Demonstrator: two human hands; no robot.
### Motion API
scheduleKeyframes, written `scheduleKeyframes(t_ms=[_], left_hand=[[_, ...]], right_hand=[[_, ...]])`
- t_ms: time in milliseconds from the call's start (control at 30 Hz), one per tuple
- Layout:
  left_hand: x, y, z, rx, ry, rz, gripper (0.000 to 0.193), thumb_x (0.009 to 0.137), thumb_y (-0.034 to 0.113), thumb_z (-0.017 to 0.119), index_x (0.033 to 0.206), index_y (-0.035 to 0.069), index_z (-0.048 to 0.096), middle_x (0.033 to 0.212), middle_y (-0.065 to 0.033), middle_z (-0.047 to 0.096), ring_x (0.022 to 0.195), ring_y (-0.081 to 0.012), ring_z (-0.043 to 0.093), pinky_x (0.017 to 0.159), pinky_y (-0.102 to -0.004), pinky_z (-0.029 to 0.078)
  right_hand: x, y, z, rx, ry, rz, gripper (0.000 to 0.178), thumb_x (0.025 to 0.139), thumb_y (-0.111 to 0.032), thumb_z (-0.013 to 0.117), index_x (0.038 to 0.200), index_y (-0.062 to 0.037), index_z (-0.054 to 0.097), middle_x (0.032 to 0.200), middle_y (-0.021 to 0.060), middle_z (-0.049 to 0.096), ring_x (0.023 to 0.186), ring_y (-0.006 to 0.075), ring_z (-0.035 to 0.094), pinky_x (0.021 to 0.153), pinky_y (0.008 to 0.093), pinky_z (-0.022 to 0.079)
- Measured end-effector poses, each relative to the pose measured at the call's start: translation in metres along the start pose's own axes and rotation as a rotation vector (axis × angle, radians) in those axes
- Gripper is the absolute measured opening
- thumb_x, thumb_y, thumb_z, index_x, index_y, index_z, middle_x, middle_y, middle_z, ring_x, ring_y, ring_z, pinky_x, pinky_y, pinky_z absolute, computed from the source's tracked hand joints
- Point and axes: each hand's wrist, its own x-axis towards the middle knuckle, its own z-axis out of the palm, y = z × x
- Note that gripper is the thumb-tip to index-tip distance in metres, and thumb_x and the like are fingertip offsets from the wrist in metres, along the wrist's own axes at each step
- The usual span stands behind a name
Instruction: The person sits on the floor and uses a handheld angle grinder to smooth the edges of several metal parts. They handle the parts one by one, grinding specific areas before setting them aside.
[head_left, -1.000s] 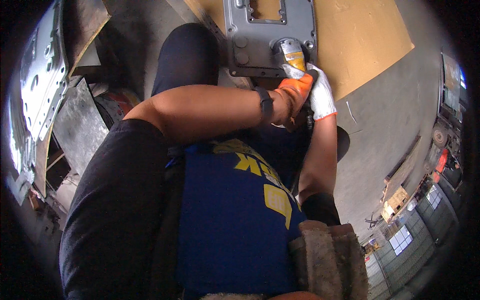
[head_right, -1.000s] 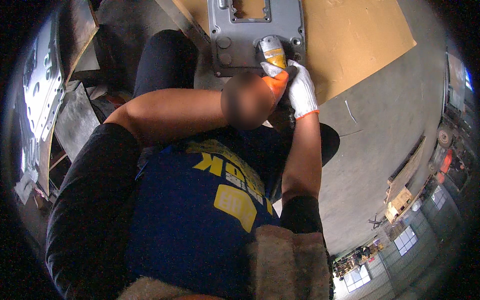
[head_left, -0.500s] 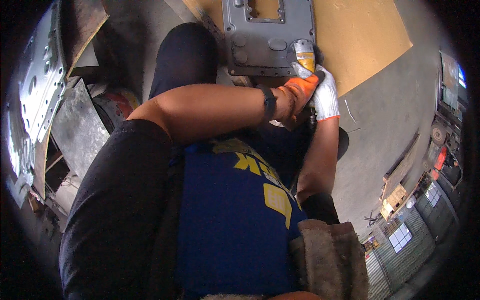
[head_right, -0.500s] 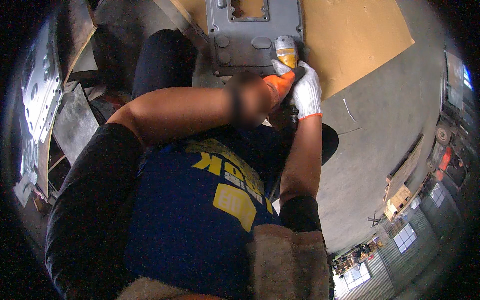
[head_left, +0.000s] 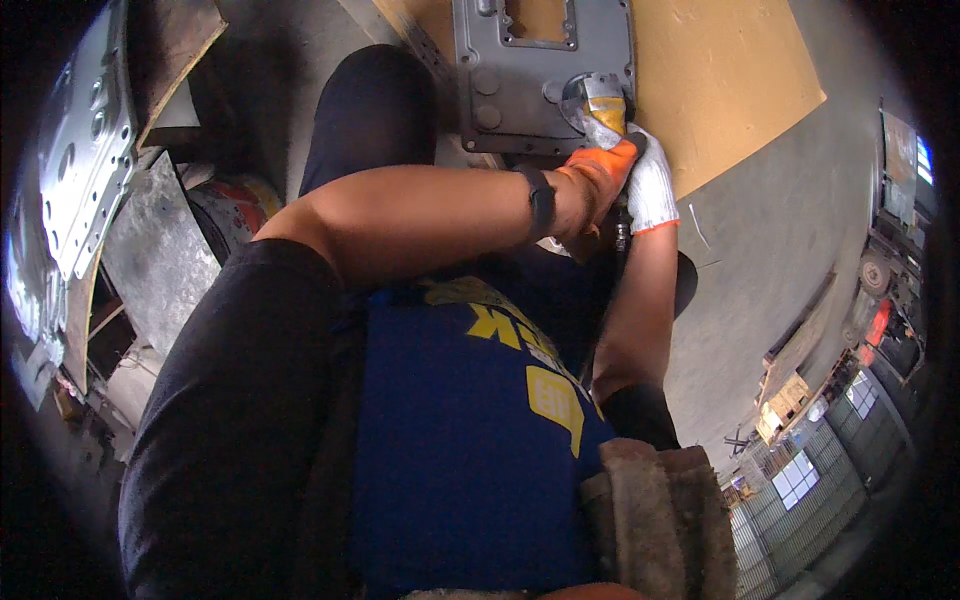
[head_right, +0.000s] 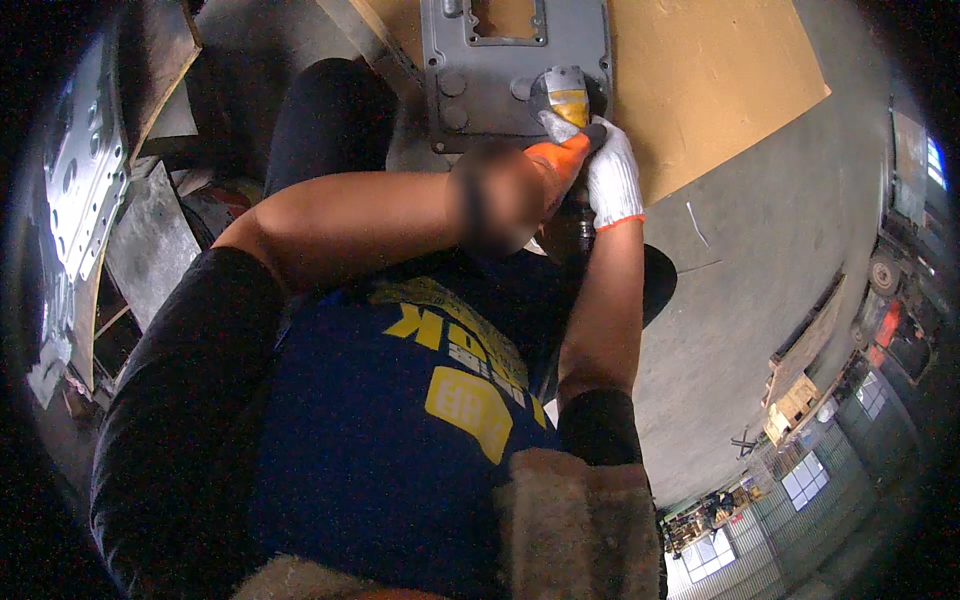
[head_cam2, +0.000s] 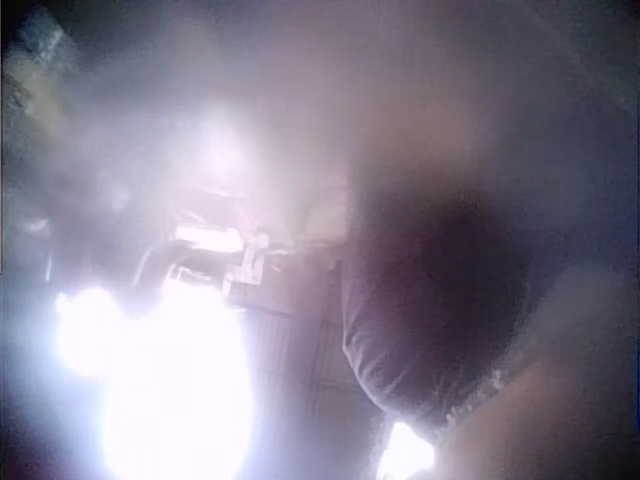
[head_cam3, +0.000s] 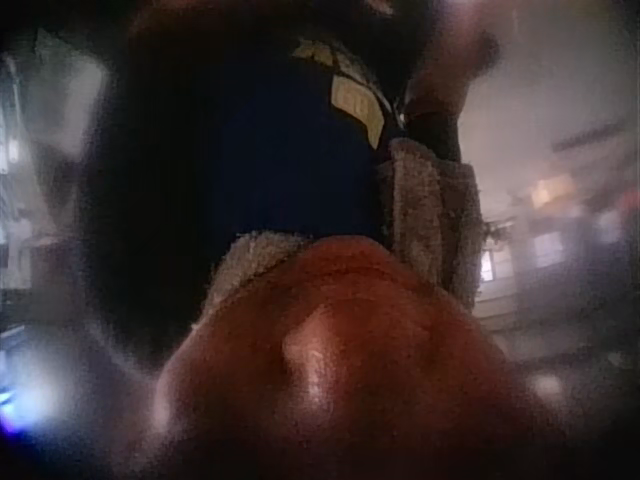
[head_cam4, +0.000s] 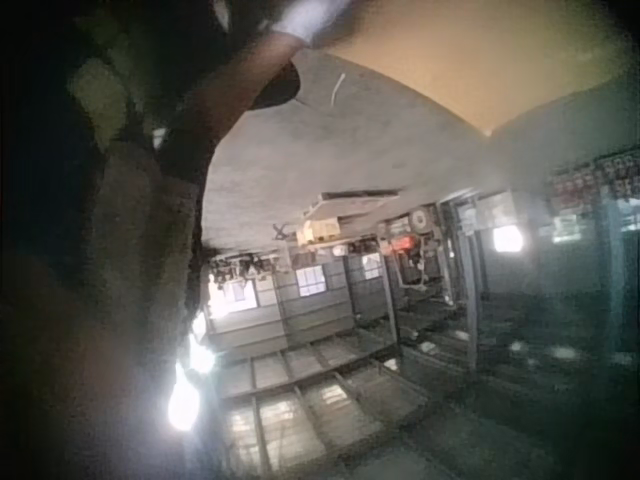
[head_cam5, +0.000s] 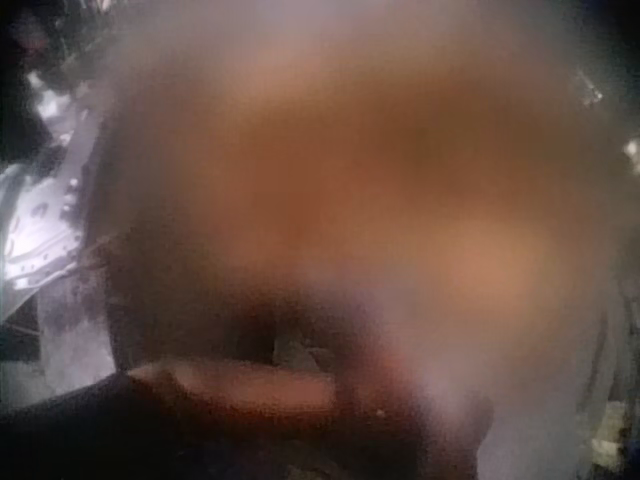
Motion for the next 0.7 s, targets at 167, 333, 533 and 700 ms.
scheduleKeyframes(t_ms=[167,333,533,700], left_hand=[[-0.022,0.011,-0.020,0.054,-0.031,-0.019,0.081,0.058,0.021,0.088,0.123,0.005,0.042,0.113,-0.0168,0.065,0.108,-0.0281,0.064,0.091,-0.0370,0.051],[-0.015,0.012,-0.015,-0.267,-0.033,-0.272,0.084,0.054,0.023,0.090,0.122,0.007,0.044,0.110,-0.0144,0.067,0.107,-0.0266,0.065,0.090,-0.0366,0.050],[-0.017,0.008,-0.014,0.107,-0.098,0.003,0.099,0.052,0.031,0.092,0.131,0.012,0.036,0.110,-0.0092,0.066,0.108,-0.0221,0.063,0.094,-0.0341,0.048],[-0.024,0.006,-0.018,0.093,-0.121,0.040,0.091,0.059,0.040,0.081,0.132,0.011,0.038,0.111,-0.0121,0.066,0.107,-0.0243,0.064,0.092,-0.0379,0.049]], right_hand=[[0.011,0.005,0.001,0.173,-0.137,0.045,0.031,0.094,-0.026,0.048,0.103,-0.0018,0.065,0.089,0.0085,0.065,0.075,0.0181,0.060,0.070,0.0309,0.050],[-0.002,-0.003,0.002,0.057,-0.098,-0.040,0.029,0.094,-0.023,0.047,0.104,-0.0012,0.064,0.091,0.0084,0.065,0.077,0.0193,0.062,0.074,0.0318,0.052],[0.009,0.008,-0.002,-0.042,-0.177,-0.037,0.027,0.093,-0.023,0.049,0.104,-0.0025,0.063,0.091,0.0102,0.066,0.077,0.0220,0.065,0.076,0.0350,0.055],[-0.029,-0.011,0.014,-0.261,0.025,-0.199,0.023,0.094,-0.014,0.048,0.106,-0.0004,0.062,0.091,0.0081,0.065,0.076,0.0186,0.062,0.071,0.0355,0.054]])
